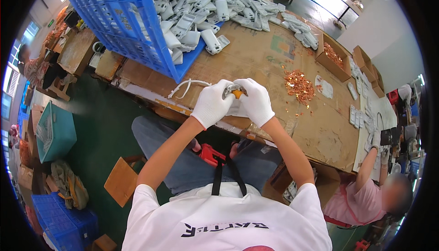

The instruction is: The person picks up a plastic housing and a copper contact by hand, inserts the contact into the housing, and presses it into place. They repeat this process for multiple units, occasionally moving finished assemblies aside on the table.

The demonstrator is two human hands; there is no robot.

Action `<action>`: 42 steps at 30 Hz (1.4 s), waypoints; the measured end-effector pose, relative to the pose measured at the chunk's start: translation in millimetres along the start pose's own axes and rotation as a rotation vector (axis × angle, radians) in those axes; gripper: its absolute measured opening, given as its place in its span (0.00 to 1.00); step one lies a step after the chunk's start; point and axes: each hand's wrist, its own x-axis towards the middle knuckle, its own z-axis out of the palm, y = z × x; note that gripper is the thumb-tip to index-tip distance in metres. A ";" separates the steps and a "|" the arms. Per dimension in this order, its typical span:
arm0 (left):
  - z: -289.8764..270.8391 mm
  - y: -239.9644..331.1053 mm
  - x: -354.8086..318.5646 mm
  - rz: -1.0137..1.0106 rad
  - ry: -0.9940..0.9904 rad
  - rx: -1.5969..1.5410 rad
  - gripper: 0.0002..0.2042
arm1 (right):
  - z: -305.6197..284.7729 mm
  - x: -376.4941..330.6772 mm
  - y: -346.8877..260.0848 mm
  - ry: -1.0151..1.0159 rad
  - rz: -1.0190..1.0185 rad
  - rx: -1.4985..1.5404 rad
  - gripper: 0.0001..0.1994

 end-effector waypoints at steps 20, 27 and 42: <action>51.7 -1.0 28.9 0.023 0.118 -0.116 0.05 | -5.9 -14.4 21.9 0.221 0.061 -0.161 0.11; 19.9 9.0 17.4 0.222 -0.028 -0.134 0.19 | -44.2 -20.9 39.4 0.376 0.044 -0.154 0.17; -202.2 -213.3 -226.9 -1.183 -0.451 1.072 0.15 | -397.0 -172.1 366.3 0.499 0.717 -1.324 0.07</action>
